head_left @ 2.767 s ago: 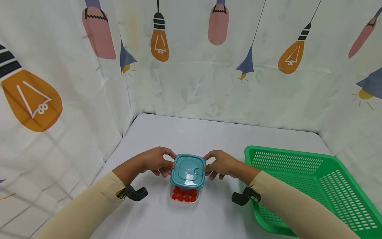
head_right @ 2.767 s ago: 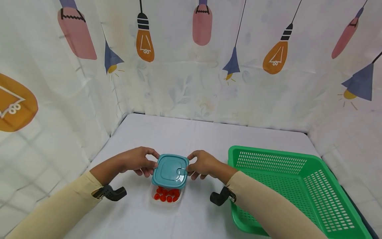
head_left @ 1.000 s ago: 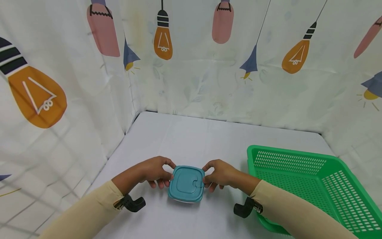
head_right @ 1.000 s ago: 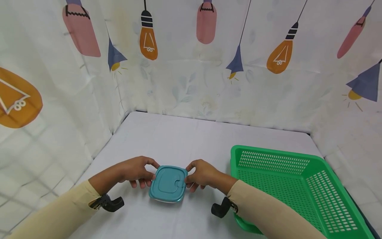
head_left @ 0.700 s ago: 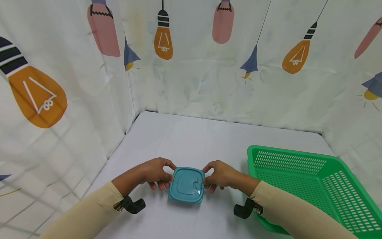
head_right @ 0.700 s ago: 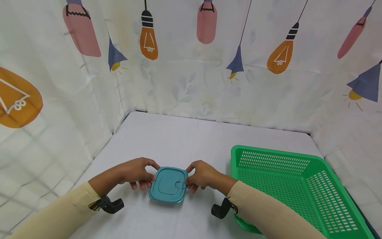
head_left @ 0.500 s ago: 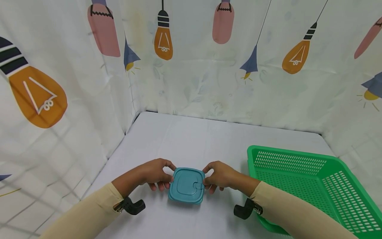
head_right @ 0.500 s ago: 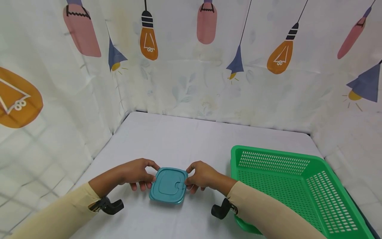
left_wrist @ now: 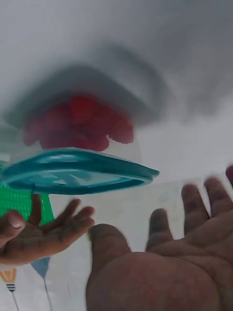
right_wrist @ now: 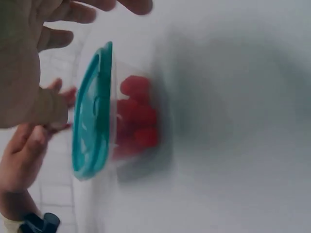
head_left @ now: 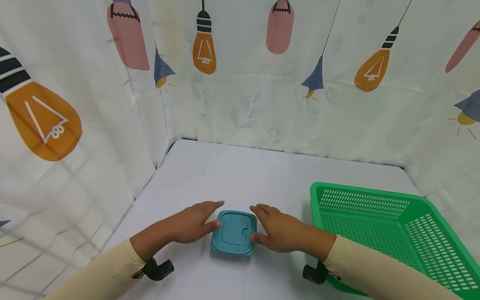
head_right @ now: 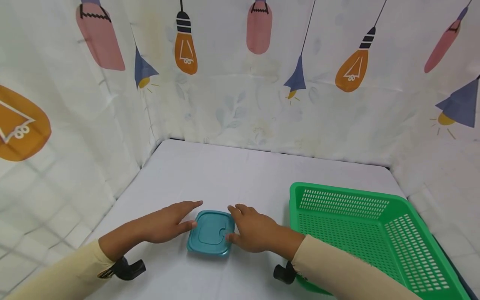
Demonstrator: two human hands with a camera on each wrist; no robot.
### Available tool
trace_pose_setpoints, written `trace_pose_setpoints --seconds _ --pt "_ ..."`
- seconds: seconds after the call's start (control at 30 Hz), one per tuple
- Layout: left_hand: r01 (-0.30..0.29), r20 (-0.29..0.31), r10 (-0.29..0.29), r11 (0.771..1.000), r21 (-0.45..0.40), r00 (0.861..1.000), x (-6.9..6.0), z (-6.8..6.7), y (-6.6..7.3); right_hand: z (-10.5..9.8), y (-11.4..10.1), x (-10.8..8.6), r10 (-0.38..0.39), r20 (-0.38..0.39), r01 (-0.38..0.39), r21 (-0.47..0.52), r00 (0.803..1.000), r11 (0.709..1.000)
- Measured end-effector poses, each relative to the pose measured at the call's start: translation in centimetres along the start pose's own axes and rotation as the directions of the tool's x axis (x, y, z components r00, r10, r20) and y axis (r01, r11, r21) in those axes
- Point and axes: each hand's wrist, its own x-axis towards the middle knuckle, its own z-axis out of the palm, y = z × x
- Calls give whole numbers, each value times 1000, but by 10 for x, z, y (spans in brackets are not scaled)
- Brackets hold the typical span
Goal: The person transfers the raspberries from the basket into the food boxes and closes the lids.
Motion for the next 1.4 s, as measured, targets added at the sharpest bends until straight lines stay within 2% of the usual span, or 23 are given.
trace_pose_setpoints --seconds 0.07,0.13,0.23,0.33,0.57,0.8,0.97,1.1,1.4 --pt "-88 -5 88 993 84 996 -9 2 2 4 -1 -7 -63 22 65 -113 998 991" --pt "-142 0 144 975 171 990 -16 5 5 8 -1 -12 -120 50 127 -193 992 973" --pt "-184 -11 193 950 253 981 -23 12 9 16 -1 -20 -190 85 205 -247 978 947" --pt "-200 -32 220 934 297 975 -23 21 11 22 -1 -24 -245 105 264 -265 964 927" --pt "-207 -21 226 923 324 974 -14 38 9 32 -1 -26 -312 120 334 -301 942 893" --pt "-216 16 222 927 307 975 -11 41 6 35 -2 -25 -378 116 394 -355 919 848" --pt "-214 28 216 922 324 976 -10 41 6 33 -4 -24 -399 126 416 -380 908 826" --pt "-209 32 210 923 324 977 -9 42 7 33 -5 -22 -392 144 416 -376 909 828" --pt "-211 22 215 927 310 976 -8 45 7 33 -8 -21 -336 222 395 -338 915 854"
